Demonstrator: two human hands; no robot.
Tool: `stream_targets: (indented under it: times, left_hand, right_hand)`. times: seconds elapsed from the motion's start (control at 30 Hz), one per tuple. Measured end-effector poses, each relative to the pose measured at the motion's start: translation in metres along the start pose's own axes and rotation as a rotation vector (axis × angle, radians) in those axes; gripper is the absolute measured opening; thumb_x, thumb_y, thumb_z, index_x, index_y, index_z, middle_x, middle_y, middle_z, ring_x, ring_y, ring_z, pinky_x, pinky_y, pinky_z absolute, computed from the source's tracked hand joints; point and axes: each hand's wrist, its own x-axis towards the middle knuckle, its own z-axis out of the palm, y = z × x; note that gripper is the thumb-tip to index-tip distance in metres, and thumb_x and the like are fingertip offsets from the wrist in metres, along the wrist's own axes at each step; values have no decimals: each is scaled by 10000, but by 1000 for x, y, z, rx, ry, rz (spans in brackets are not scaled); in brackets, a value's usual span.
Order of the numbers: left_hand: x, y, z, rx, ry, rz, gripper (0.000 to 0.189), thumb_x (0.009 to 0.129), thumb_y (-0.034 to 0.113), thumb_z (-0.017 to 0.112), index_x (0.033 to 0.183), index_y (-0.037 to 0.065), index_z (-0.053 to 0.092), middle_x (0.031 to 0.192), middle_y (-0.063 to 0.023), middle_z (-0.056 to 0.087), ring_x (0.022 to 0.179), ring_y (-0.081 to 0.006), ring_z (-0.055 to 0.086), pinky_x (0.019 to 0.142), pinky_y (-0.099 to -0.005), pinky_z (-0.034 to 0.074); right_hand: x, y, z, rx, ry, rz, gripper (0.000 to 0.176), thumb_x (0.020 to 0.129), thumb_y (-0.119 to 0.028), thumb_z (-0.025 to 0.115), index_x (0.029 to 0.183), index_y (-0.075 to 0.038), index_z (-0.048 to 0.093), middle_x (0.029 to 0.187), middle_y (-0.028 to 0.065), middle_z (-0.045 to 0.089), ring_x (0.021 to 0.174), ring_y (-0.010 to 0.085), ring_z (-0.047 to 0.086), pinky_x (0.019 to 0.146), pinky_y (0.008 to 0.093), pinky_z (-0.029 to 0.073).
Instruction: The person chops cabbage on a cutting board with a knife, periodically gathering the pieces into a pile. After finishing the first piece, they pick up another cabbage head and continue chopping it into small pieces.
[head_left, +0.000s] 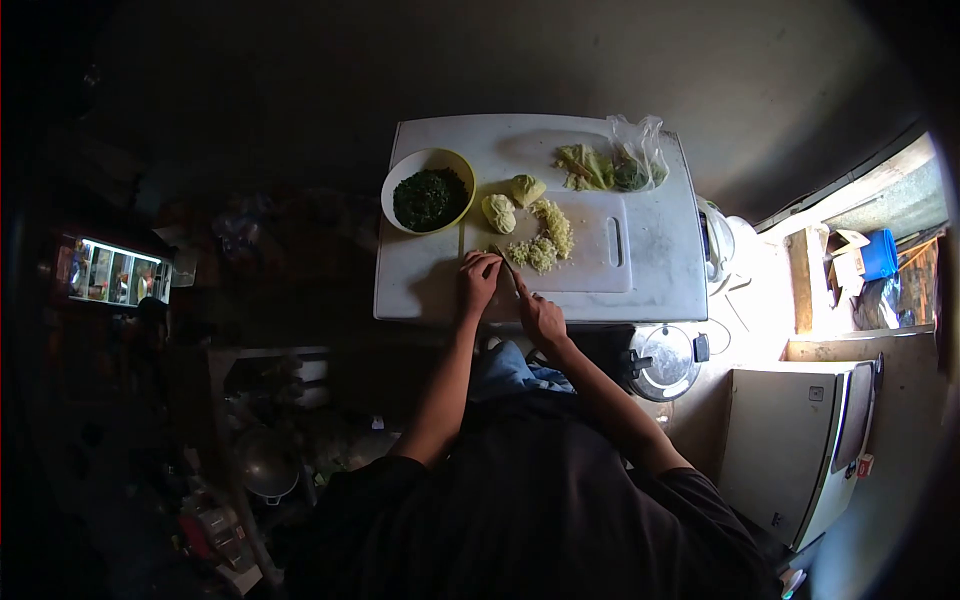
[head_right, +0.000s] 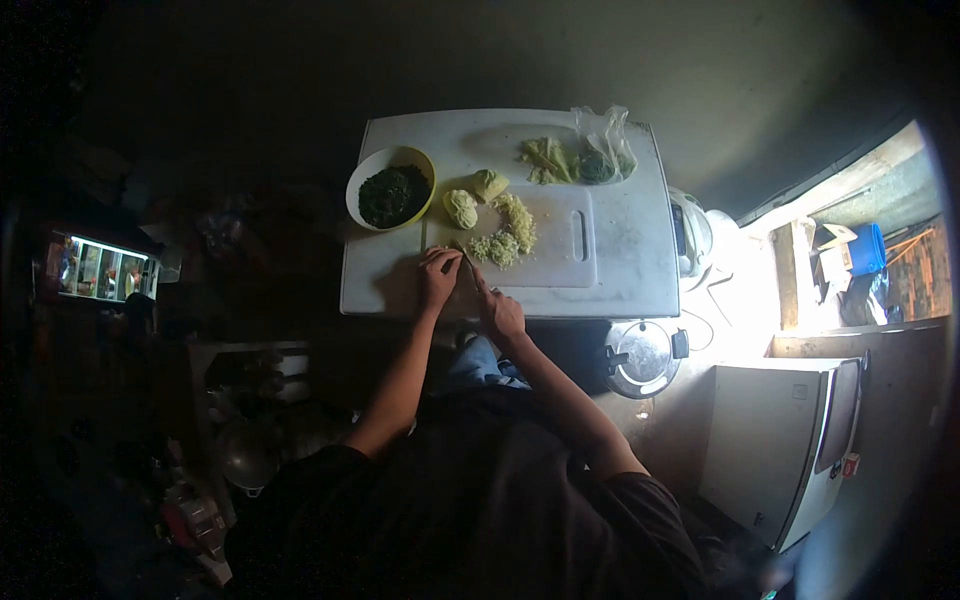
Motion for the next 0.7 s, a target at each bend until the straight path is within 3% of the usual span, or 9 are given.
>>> stream_targets:
  times: [0.27,0.7]
  left_hand:
    - [2,9,-4,-13,10,-29,52,845,60,729,885,29,741,906,-107,746,922,-300,684,829,-388,552]
    - [-2,0,-2,-44,-19,-60,116,818,35,740,934,45,743,958,-99,745,948,-318,672,881,-406,533]
  right_hand:
    - [-14,6,-7,-9,-29,-5,758,937,-115,497,1610,-287,193,919,242,693,777,459,682,703,575,536]
    - [-17,2,-14,-1,-26,66,603,1003,-195,408,1579,-306,270,810,241,701,715,456,681,646,588,521]
